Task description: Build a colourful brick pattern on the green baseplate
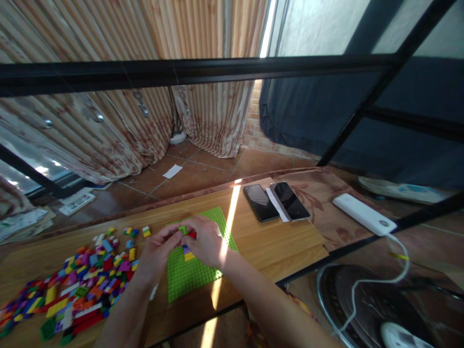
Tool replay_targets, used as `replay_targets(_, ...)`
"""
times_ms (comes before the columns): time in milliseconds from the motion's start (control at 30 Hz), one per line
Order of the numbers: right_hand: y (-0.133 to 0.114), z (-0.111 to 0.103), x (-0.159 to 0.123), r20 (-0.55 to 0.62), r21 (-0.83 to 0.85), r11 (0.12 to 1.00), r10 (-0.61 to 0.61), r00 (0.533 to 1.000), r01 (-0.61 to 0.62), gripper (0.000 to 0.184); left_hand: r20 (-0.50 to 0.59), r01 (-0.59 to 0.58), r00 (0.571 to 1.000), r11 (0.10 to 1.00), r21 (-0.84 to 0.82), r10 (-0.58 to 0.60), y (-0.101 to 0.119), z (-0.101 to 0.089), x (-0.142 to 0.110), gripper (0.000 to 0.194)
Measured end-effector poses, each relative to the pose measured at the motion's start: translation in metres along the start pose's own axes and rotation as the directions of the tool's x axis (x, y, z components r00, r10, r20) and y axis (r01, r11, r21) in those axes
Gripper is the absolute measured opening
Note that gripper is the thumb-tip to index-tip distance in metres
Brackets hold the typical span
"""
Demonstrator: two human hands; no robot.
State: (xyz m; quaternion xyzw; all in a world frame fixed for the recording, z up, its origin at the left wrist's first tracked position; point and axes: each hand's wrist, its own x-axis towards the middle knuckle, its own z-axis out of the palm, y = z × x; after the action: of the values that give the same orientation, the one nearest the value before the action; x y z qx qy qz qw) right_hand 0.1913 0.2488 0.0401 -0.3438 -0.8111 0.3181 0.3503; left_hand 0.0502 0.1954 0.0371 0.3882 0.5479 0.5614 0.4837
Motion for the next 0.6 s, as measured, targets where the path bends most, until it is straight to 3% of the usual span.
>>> replay_targets(600, -0.0010, 0.0021, -0.0011, 0.000, 0.010, 1.000, 0.004, 1.000, -0.004, 0.033, -0.007, 0.038, 0.999, 0.998, 0.049, -0.037, -0.0004, 0.0049, -0.0036, 0.047)
